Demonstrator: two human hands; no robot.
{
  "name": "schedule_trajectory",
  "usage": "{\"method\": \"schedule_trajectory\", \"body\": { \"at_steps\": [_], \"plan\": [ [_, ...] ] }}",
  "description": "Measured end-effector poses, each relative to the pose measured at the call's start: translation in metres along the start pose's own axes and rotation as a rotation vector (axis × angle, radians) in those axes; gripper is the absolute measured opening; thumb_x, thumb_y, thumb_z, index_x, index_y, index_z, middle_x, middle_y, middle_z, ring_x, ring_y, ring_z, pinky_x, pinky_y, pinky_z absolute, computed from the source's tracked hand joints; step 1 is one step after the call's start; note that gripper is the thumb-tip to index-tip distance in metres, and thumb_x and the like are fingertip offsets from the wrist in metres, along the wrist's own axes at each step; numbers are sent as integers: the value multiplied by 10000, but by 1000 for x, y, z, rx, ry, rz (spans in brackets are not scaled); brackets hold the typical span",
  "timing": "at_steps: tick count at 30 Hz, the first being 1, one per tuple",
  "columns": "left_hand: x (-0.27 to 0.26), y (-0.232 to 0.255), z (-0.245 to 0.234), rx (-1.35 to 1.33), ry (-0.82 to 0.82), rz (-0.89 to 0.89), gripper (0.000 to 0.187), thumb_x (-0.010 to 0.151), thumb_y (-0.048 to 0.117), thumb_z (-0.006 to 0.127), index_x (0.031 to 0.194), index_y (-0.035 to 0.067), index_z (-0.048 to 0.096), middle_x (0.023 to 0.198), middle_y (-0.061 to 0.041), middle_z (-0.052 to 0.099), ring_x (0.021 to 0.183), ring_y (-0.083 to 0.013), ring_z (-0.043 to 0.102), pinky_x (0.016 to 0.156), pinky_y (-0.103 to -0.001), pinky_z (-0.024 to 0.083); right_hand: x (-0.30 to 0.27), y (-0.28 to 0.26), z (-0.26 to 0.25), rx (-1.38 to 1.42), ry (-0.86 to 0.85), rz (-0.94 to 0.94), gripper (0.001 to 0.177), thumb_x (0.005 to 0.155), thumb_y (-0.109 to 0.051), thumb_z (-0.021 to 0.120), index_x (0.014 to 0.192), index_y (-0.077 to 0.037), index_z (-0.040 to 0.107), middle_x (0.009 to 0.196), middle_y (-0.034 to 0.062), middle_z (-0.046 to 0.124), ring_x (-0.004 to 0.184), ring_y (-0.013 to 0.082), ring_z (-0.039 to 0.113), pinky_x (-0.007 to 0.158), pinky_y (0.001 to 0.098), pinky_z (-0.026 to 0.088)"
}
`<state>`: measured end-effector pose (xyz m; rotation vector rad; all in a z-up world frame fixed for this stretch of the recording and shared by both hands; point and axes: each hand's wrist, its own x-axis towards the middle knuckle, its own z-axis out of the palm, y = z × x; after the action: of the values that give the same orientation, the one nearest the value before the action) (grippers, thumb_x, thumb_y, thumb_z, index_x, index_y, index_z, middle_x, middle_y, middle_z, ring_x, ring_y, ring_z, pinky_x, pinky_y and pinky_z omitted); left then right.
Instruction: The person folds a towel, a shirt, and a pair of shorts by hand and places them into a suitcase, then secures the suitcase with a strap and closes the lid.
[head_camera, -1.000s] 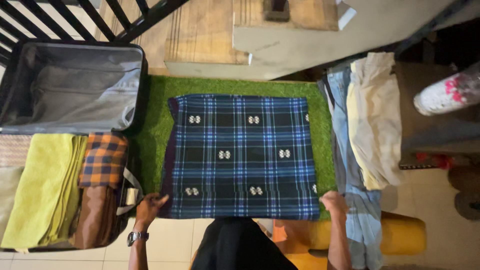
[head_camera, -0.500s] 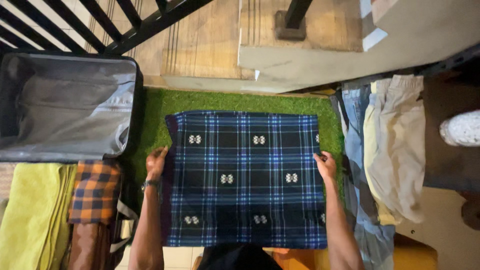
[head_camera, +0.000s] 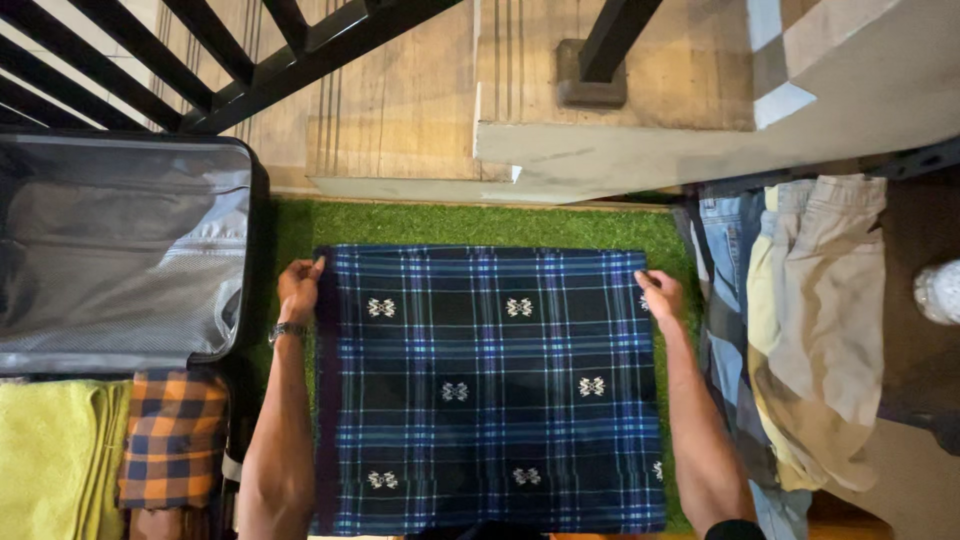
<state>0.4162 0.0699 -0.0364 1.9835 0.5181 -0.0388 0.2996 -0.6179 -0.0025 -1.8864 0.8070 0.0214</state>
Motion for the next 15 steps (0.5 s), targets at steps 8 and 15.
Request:
{"method": "schedule_trajectory", "body": {
  "at_steps": [8, 15],
  "plan": [
    [-17, 20, 9, 79, 44, 230, 369, 828, 197, 815, 1164, 124, 681, 1020, -110, 698, 907, -213, 662, 811, -338, 539, 15, 4, 7, -314, 231, -124, 466, 864, -273, 827, 1270, -123, 657, 1031, 101, 738, 906, 246, 697, 799, 397, 546],
    [-24, 44, 8, 603, -50, 412, 321, 833, 331, 843, 1074, 141, 747, 1283, -158, 513, 1172, -398, 524, 973, -494, 493, 24, -3, -1, -568, 17, -454, 365, 947, -258, 752, 1304, -272, 676, 1284, 148, 596, 1204, 350, 582, 1028, 477, 511]
  ]
}}
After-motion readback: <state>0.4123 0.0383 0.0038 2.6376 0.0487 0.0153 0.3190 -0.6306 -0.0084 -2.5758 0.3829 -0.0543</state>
